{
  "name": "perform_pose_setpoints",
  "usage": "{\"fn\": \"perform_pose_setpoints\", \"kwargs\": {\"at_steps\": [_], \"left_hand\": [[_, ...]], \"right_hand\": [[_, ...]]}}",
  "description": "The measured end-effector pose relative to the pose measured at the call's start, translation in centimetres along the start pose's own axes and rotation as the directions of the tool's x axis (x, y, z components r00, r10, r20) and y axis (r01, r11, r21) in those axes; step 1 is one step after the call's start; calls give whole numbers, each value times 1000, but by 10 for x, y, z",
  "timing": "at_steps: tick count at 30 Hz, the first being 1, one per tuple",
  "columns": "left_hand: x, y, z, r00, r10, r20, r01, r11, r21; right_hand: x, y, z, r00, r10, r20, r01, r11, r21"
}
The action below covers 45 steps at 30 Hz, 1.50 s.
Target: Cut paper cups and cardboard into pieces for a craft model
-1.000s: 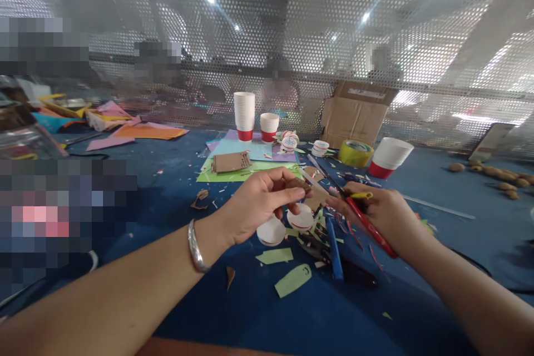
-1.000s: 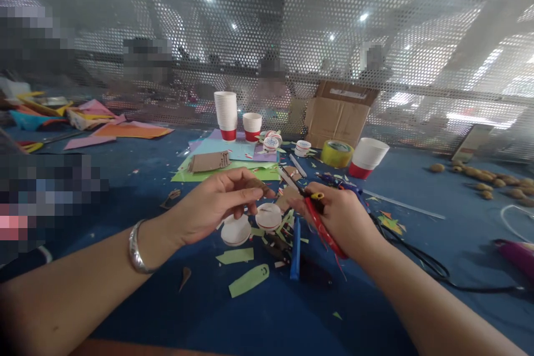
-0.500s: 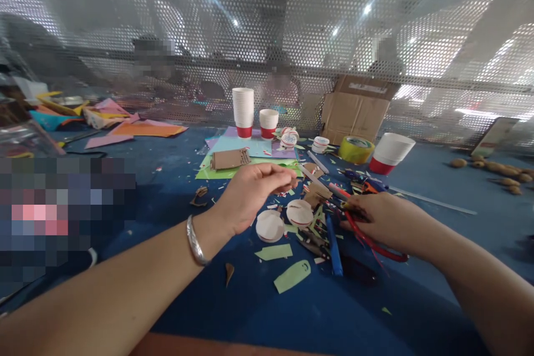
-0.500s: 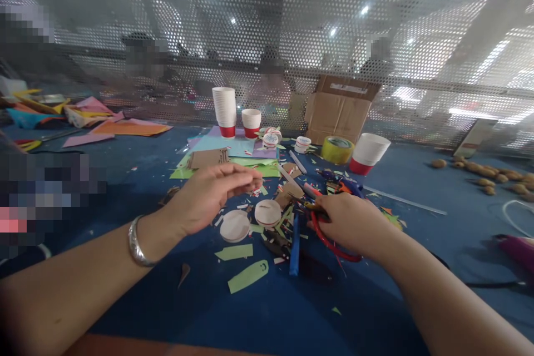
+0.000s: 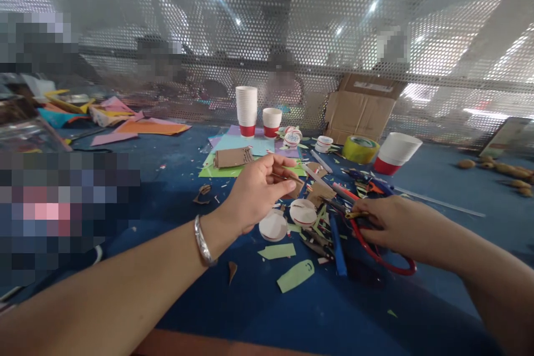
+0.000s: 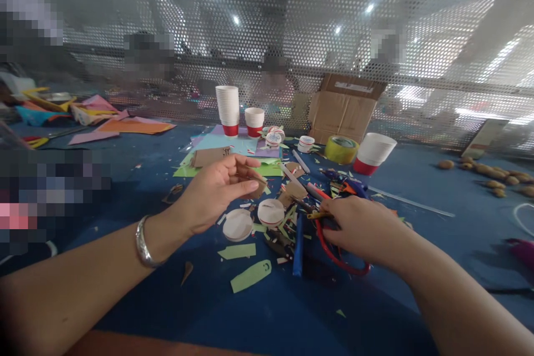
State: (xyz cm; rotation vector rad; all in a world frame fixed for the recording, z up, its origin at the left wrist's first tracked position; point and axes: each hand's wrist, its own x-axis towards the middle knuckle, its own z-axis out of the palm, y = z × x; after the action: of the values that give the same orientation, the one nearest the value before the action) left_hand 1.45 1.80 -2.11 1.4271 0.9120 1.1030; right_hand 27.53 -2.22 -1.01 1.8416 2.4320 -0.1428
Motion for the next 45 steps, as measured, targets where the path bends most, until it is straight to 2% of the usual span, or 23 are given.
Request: {"fn": "perform_pose_setpoints", "kwargs": {"at_steps": [4, 10, 13, 15, 17, 21, 23, 25, 26, 27, 29, 31, 32, 34, 36, 38, 39, 40, 41, 42, 43, 44, 45], "left_hand": [[1, 1, 0, 1000, -5, -30, 7, 999, 41], [2, -2, -3, 995, 92, -35, -88, 991, 103], [3, -4, -4, 995, 91, -31, -87, 991, 103], [4, -4, -5, 995, 98, -27, -95, 990, 103], [5, -5, -6, 994, 112, -20, -109, 989, 99], [6, -5, -8, 989, 147, -12, -145, 985, 93], [6, -5, -9, 988, 151, -18, -149, 986, 79], [7, -4, -9, 990, 134, -35, -133, 991, 30], [7, -4, -9, 992, 119, -47, -120, 993, -10], [7, -3, -9, 993, 102, -62, -105, 993, -55], [8, -2, -9, 994, 59, -96, -71, 988, -134], [8, 0, -8, 992, 5, -126, -28, 984, -177], [9, 1, -8, 990, -21, -138, -5, 983, -186], [9, 2, -8, 987, -59, -153, 29, 981, -191], [9, 3, -8, 987, -73, -146, 44, 980, -195], [8, 2, -8, 988, -84, -130, 58, 979, -195], [8, 2, -8, 988, -92, -120, 68, 979, -191], [8, 1, -7, 989, -98, -112, 76, 980, -183], [7, 1, -7, 989, -102, -104, 83, 981, -173], [7, 0, -7, 990, -102, -94, 86, 983, -163], [6, 0, -8, 992, -99, -80, 86, 984, -154], [6, -1, -8, 993, -94, -67, 83, 985, -148], [6, -1, -8, 994, -88, -57, 79, 987, -142]], "right_hand": [[-2, 4, 1, 999, -27, -21, 27, 999, -33], [-8, 9, -1, 999, 9, -31, -12, 995, -94], [-8, -2, -5, 991, 57, -119, -71, 991, -112], [-5, -16, -5, 981, 47, -189, -56, 997, -47], [0, -34, -1, 972, -63, -224, 77, 995, 57], [11, -60, 9, 922, -293, -252, 321, 944, 78], [14, -65, 11, 915, -303, -267, 349, 926, 145], [15, -63, 9, 918, -247, -310, 350, 872, 342], [14, -61, 8, 925, -184, -332, 336, 802, 494], [14, -58, 6, 936, -99, -337, 309, 691, 654], [13, -52, 3, 961, 90, -261, 220, 320, 922], [13, -48, -1, 976, 175, -132, 143, -53, 988], [13, -46, -2, 978, 189, -87, 123, -187, 975], [14, -44, -4, 979, 200, -38, 106, -344, 933], [14, -42, -5, 977, 210, -22, 107, -402, 910], [14, -40, -4, 979, 203, -32, 108, -373, 922], [14, -39, -3, 978, 200, -57, 118, -308, 944], [13, -38, -2, 976, 195, -99, 136, -190, 972], [13, -38, 0, 969, 183, -163, 168, -12, 986], [12, -38, 2, 957, 150, -247, 214, 207, 955], [12, -38, 4, 936, 86, -340, 274, 428, 861], [12, -38, 6, 906, -6, -423, 339, 608, 718], [12, -38, 8, 869, -109, -482, 402, 725, 559]]}}
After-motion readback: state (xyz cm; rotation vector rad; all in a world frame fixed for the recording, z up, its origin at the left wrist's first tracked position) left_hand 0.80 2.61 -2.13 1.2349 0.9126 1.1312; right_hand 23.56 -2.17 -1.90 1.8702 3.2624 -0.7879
